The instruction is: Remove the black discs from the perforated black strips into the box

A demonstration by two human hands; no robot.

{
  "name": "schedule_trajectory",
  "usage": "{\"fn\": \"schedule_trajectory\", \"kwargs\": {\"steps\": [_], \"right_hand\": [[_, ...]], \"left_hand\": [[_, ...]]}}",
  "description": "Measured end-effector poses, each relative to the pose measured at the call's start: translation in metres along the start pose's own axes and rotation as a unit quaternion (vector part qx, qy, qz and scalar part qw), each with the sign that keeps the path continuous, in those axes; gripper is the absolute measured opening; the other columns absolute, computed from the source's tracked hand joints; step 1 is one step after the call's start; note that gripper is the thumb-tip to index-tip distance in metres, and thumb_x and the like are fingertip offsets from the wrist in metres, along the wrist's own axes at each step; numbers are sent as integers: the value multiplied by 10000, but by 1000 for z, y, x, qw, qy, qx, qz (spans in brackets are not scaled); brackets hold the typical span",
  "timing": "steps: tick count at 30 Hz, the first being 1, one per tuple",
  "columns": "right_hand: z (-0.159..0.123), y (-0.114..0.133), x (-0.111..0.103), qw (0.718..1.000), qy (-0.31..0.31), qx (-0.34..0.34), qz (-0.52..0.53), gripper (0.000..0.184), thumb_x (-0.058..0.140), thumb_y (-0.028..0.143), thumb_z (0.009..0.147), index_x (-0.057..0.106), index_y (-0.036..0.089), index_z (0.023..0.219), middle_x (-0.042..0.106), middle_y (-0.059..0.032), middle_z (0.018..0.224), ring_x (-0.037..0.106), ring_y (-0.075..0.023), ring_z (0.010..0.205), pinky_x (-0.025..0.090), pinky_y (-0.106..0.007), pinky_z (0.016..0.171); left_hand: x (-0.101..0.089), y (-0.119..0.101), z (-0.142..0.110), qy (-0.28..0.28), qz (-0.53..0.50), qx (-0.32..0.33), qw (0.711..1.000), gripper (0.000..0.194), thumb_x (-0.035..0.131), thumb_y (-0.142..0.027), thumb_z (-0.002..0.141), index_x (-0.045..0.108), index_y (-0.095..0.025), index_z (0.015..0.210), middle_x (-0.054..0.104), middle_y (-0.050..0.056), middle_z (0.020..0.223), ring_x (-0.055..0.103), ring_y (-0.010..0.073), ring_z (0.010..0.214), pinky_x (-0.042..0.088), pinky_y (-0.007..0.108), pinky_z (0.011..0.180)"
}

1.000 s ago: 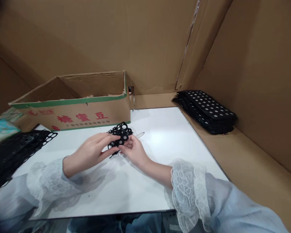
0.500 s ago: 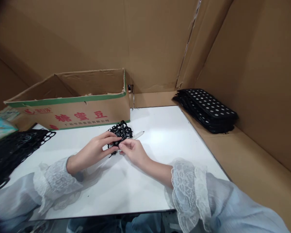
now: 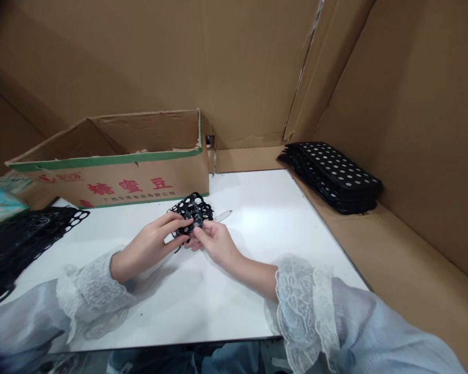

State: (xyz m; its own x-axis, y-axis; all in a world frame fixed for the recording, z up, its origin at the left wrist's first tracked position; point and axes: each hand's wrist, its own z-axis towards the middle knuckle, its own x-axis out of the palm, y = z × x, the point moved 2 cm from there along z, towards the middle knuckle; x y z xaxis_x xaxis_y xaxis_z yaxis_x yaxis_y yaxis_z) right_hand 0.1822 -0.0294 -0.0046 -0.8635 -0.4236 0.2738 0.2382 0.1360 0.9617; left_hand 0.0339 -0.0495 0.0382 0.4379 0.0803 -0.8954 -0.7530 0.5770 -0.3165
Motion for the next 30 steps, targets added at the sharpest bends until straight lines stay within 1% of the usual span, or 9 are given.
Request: {"fn": "schedule_trajectory", "kwargs": {"steps": [6,12,16,19,21,24,26,28,30], "right_hand": [[0,-1,1,999,30,0,13,306,564,433,735,584,133,792,662,-57,748,637,-138,653,503,-304,669],[-1,0,1,998,53,6,24,313,544,446,747,584,141,805,671,-74,799,649,-151,686,499,-319,688],[-1,1,0,998,67,0,12,325,531,465,752,567,147,805,665,-66,786,644,-145,675,500,-319,684],[-1,1,0,996,76,-24,-30,318,478,469,787,534,157,761,638,-36,700,622,-130,657,491,-286,638],[-3,3,0,993,73,-50,-73,307,454,454,807,511,168,712,603,-14,653,595,-116,639,474,-261,610],[-8,4,3,986,74,-77,-132,284,440,414,826,504,174,686,576,-6,667,578,-112,665,456,-256,640],[-10,6,4,983,71,-83,-145,267,432,392,834,511,173,703,580,-9,692,584,-120,699,449,-265,679],[-11,8,5,984,57,-81,-145,266,428,378,837,518,169,698,572,-6,677,576,-116,672,445,-262,669],[-11,11,5,985,39,-76,-148,282,416,362,841,525,166,671,555,0,640,548,-102,616,438,-248,627]], "left_hand": [[-6,1,2,-2,-58,-38,998,272,463,-319,846,562,-203,1071,574,54,991,559,161,886,462,289,787],[-3,3,-2,-44,-2,-16,999,254,488,-294,832,576,-187,1045,629,63,956,565,186,878,442,339,797],[-3,0,-3,-35,3,-9,999,254,452,-279,848,576,-185,1048,645,58,932,576,179,851,437,320,778],[-5,-6,-1,-9,-29,-36,999,229,460,-298,840,604,-195,984,653,39,905,581,167,821,434,282,745],[-7,-10,1,8,-57,-51,997,205,480,-330,827,630,-199,875,654,19,831,576,154,759,425,260,702],[-9,-12,4,32,-133,-83,987,302,434,-362,845,625,-184,694,638,1,712,554,128,660,411,235,641],[-10,-9,6,44,-200,-105,973,374,386,-374,861,613,-165,650,627,7,672,544,123,628,414,228,619],[-11,-4,7,27,-241,-132,961,380,392,-394,853,609,-146,663,619,18,657,542,128,623,424,228,604],[-12,1,7,-28,-238,-162,957,342,437,-404,830,612,-138,704,617,23,667,545,136,634,429,229,595]]}}
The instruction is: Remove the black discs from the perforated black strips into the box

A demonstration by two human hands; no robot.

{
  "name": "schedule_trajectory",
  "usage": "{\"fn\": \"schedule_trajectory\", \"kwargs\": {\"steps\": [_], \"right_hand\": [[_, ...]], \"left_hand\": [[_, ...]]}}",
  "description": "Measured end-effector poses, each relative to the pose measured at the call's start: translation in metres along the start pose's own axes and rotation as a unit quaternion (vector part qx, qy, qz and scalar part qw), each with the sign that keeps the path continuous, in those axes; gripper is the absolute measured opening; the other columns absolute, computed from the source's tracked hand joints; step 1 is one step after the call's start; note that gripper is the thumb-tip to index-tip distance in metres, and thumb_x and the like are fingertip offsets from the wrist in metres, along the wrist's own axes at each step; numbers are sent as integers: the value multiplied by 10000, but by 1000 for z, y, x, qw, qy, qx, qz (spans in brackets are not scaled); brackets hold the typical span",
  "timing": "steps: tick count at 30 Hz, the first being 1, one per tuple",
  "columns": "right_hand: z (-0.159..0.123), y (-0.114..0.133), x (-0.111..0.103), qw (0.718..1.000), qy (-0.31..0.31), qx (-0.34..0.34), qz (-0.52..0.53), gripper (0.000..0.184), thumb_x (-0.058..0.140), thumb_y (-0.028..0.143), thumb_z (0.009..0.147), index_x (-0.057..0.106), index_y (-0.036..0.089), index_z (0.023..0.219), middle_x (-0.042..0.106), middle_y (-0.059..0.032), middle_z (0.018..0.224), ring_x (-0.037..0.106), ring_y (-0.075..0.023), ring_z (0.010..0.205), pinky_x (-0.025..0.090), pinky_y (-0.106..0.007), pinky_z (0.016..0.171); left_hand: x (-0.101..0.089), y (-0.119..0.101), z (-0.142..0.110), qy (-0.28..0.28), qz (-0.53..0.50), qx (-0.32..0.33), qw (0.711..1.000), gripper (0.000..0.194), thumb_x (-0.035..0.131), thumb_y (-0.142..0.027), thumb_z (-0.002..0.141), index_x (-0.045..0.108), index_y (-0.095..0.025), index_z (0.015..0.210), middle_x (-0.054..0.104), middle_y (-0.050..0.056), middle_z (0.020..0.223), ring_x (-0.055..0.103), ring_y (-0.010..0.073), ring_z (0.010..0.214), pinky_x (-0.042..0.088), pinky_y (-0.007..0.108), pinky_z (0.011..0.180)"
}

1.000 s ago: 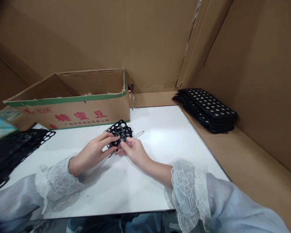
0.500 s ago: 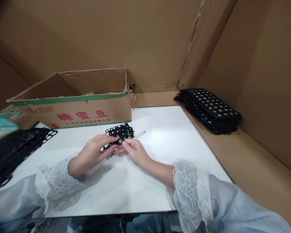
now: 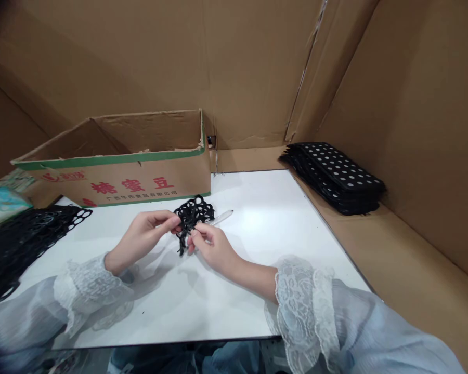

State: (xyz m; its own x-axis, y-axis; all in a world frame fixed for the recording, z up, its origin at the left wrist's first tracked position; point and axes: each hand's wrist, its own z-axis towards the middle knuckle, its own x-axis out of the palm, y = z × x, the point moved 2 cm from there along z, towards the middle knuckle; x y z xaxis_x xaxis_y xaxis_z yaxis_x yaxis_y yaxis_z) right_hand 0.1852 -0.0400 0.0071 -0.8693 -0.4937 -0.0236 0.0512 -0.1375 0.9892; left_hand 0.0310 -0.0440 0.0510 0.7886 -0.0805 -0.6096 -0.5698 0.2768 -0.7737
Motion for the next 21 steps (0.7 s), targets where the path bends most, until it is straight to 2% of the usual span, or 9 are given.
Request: {"fn": "schedule_trajectory", "kwargs": {"steps": [2,6,9,10,11,13,15,17,21], "right_hand": [[1,2,-1,1000,-14,0,-7,293,404,337,844,530,165,642,544,2,617,523,-95,593,429,-240,613],[3,1,-4,998,-54,-21,-5,273,448,281,803,499,165,560,527,-4,685,519,-100,664,422,-239,639],[3,-5,-3,996,-67,11,65,285,467,288,778,438,160,524,517,0,744,536,-85,617,441,-250,624],[3,-7,-3,994,-61,26,91,281,464,303,782,436,162,541,525,3,732,549,-86,603,450,-257,626],[3,-9,-2,992,-53,37,110,271,462,322,788,446,164,569,535,4,711,564,-94,606,458,-266,634],[4,-9,-1,989,-50,48,133,250,478,366,785,473,167,635,549,6,664,587,-113,628,473,-280,639],[5,-9,-1,985,-59,54,153,249,508,401,766,490,167,683,563,4,664,597,-121,630,487,-290,625],[6,-7,-1,983,-66,56,162,254,535,408,750,504,161,703,581,-4,687,601,-118,617,495,-294,621],[5,-7,-1,982,-56,65,170,276,523,421,764,535,146,744,608,-17,653,605,-111,597,496,-296,656]], "left_hand": [[-1,2,1,-52,7,-1,999,303,472,-396,813,618,-142,735,624,24,699,553,139,654,436,230,607],[-8,4,6,-94,-41,2,995,241,496,-363,807,596,-145,780,620,25,713,575,129,641,465,229,610],[-25,6,9,-230,-66,19,971,205,486,-342,818,554,-150,839,597,13,698,580,108,592,479,221,582],[-30,6,9,-262,-53,28,963,200,485,-338,819,552,-153,852,594,9,699,582,106,591,482,222,587],[-32,7,7,-269,-30,36,962,199,489,-336,818,560,-157,864,599,9,705,588,108,605,484,227,604],[-25,8,3,-211,33,48,976,200,494,-327,817,591,-170,897,629,15,754,601,121,666,484,238,657],[-11,9,-4,-132,88,70,985,204,487,-306,826,611,-193,942,654,21,849,606,133,752,477,246,717],[5,10,-10,-79,116,100,985,213,466,-274,841,609,-207,984,653,23,927,599,138,819,470,250,752],[20,13,-16,-50,134,116,983,223,430,-221,859,594,-195,1007,643,29,906,587,129,797,471,246,718]]}}
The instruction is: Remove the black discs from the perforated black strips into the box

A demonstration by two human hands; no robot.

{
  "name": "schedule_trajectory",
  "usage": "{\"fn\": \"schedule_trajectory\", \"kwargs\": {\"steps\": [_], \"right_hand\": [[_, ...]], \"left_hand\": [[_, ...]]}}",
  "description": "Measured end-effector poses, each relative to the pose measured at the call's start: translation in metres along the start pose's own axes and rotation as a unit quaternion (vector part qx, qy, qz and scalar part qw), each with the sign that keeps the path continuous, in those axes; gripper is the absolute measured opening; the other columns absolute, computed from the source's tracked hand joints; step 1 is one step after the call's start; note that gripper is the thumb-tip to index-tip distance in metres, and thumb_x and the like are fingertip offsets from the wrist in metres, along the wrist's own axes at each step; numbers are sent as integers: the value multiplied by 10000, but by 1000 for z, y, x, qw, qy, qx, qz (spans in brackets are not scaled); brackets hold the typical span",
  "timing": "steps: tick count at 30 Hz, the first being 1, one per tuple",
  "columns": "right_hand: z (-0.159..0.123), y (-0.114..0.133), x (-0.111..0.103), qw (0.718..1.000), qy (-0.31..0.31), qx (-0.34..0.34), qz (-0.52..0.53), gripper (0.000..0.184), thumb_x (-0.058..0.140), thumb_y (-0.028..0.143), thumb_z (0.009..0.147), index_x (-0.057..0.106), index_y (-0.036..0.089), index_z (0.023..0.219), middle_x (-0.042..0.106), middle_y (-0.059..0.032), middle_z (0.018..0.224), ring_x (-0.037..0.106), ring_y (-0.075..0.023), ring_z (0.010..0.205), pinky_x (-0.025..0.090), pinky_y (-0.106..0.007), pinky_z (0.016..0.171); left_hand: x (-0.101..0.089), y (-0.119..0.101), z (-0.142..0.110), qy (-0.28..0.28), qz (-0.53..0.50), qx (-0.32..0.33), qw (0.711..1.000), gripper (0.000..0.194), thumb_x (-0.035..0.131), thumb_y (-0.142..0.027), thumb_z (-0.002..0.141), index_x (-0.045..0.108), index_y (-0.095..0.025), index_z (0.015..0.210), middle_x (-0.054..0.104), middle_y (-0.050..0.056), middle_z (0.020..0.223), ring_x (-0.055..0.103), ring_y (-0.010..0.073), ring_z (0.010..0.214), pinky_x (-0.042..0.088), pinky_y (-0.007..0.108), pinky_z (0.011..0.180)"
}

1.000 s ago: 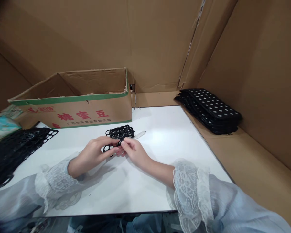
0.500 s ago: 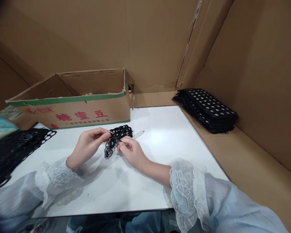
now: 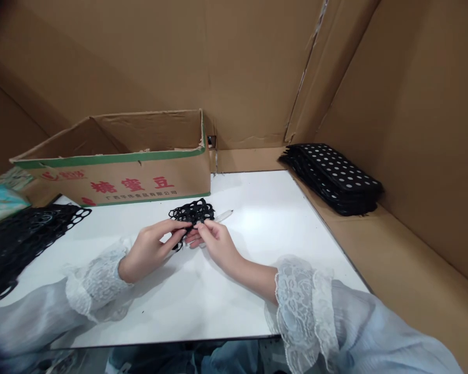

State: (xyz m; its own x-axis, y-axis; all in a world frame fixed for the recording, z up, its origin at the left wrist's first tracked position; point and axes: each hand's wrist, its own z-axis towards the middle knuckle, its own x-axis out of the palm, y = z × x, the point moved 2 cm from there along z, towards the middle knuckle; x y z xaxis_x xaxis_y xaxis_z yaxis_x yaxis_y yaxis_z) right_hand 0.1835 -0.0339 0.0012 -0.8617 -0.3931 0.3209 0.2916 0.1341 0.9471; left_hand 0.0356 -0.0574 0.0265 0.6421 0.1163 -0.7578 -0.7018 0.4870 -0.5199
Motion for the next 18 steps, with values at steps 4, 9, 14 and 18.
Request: {"fn": "schedule_trajectory", "kwargs": {"steps": [4,9,14,18], "right_hand": [[0,-5,0,1000,8,5,1,254,635,370,684,556,139,752,628,-24,692,612,-116,659,495,-296,698],[1,-9,-1,1000,-9,12,-12,236,653,346,663,566,142,745,614,-10,649,598,-113,635,488,-290,663],[1,-11,-2,999,-10,34,-18,240,668,325,642,565,143,759,624,-20,711,610,-122,682,487,-296,697],[1,-12,-3,999,-11,37,-24,229,665,312,640,540,146,737,610,-11,677,601,-120,660,479,-299,691]], "left_hand": [[1,3,-2,-5,7,35,999,242,409,-193,864,567,-182,1047,630,45,935,582,132,823,480,254,738],[5,5,-5,11,33,64,997,271,416,-194,868,522,-166,1115,618,48,960,577,125,848,480,247,780],[8,5,-7,-10,65,94,993,250,444,-210,861,541,-161,1086,625,46,986,582,124,880,479,237,798],[7,4,-6,7,40,64,997,245,451,-220,859,564,-165,1069,633,42,976,587,124,866,474,230,783]]}}
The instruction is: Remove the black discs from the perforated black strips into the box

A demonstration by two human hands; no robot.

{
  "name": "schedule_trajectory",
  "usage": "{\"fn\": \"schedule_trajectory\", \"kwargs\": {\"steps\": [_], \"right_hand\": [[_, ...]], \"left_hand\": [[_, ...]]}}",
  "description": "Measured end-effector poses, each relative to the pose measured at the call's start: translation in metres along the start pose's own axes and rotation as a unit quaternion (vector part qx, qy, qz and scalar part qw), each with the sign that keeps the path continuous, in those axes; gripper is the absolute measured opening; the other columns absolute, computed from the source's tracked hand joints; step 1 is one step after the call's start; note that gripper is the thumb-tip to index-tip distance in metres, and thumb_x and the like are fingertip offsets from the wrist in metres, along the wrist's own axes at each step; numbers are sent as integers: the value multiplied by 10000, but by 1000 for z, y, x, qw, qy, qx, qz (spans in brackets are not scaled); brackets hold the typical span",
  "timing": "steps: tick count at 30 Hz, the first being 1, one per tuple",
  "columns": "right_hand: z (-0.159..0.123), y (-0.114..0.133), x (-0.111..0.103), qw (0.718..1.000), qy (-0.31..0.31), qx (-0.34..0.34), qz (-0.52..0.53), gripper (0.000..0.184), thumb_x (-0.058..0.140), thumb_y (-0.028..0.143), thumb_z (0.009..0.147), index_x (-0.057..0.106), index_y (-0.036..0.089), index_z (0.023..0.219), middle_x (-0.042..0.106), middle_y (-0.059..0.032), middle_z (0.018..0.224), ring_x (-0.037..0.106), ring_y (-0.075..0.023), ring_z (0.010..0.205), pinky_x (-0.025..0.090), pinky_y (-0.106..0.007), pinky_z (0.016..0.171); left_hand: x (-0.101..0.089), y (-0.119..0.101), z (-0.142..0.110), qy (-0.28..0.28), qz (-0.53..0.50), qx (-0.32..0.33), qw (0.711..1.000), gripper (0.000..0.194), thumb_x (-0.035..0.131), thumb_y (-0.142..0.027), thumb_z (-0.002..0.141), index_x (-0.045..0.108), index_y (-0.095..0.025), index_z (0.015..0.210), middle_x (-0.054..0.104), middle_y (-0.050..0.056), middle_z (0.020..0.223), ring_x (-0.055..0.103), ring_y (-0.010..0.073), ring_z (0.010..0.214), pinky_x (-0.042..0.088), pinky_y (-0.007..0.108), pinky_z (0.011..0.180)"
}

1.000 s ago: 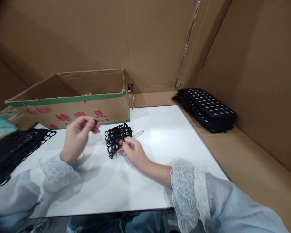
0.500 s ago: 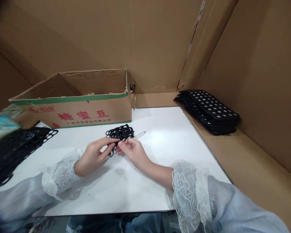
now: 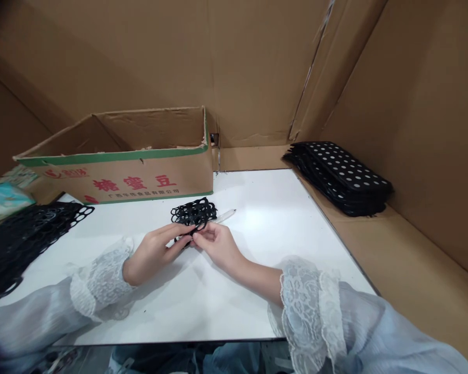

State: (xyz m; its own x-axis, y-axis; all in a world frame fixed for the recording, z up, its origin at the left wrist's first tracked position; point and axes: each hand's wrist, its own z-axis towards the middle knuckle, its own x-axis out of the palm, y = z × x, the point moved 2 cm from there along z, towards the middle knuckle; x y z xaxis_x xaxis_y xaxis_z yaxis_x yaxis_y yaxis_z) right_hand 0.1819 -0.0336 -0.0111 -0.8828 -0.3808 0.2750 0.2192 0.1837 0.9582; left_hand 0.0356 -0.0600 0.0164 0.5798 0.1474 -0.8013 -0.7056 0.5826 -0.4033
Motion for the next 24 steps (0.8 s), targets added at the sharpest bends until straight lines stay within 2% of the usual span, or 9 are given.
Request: {"fn": "schedule_trajectory", "kwargs": {"steps": [6,10,13,16,18,20,22,23,24], "right_hand": [[-1,2,1,999,29,-44,4,188,611,246,687,438,175,709,569,17,694,568,-99,660,453,-267,662],[-2,2,1,998,22,-57,-31,176,586,177,663,410,174,665,501,38,660,530,-94,652,437,-259,653],[-3,1,2,996,17,-58,-69,144,537,134,652,399,173,658,496,33,671,505,-97,656,432,-260,642],[-4,0,2,997,23,-49,-64,162,508,101,632,369,178,660,514,25,714,500,-96,674,437,-258,638],[-4,-1,2,999,17,-32,-39,188,506,97,621,342,183,655,509,34,700,496,-85,645,439,-249,617],[-5,-2,3,1000,16,-13,-7,201,513,110,627,329,185,656,509,41,689,500,-75,614,445,-244,604],[-4,-1,3,1000,25,-1,18,208,532,133,635,333,184,663,522,41,696,519,-71,599,457,-248,605],[-3,-1,3,999,26,-1,28,215,546,147,636,336,184,669,529,40,700,531,-73,591,463,-252,602],[-2,0,3,999,21,-2,36,225,559,162,635,339,186,678,534,40,702,543,-76,580,469,-256,595]], "left_hand": [[-6,1,8,48,-121,-116,985,253,548,-317,797,617,-213,1017,655,15,932,595,137,799,471,239,716],[-4,2,10,76,-211,-188,956,242,548,-312,788,634,-183,973,669,24,916,611,148,809,479,235,717],[-1,3,11,69,-241,-213,944,235,483,-297,822,621,-166,960,672,24,850,619,140,765,485,233,690],[-8,6,18,47,-217,-206,953,225,436,-290,843,594,-155,929,646,18,774,606,121,682,480,229,637],[-27,13,26,-27,-155,-191,969,219,415,-278,851,568,-151,940,605,6,718,575,104,614,465,229,599],[-60,22,37,-170,-53,-172,969,222,393,-264,860,551,-144,959,572,-1,705,547,92,583,445,236,585],[-98,34,49,-307,74,-132,939,268,338,-266,886,547,-142,1001,582,25,840,561,95,664,434,257,622],[-116,41,56,-344,137,-106,923,296,312,-268,899,541,-140,1035,579,42,945,572,111,773,430,278,681],[-132,50,64,-346,190,-77,916,310,312,-270,901,524,-137,1084,558,54,1051,557,133,913,414,303,752]]}}
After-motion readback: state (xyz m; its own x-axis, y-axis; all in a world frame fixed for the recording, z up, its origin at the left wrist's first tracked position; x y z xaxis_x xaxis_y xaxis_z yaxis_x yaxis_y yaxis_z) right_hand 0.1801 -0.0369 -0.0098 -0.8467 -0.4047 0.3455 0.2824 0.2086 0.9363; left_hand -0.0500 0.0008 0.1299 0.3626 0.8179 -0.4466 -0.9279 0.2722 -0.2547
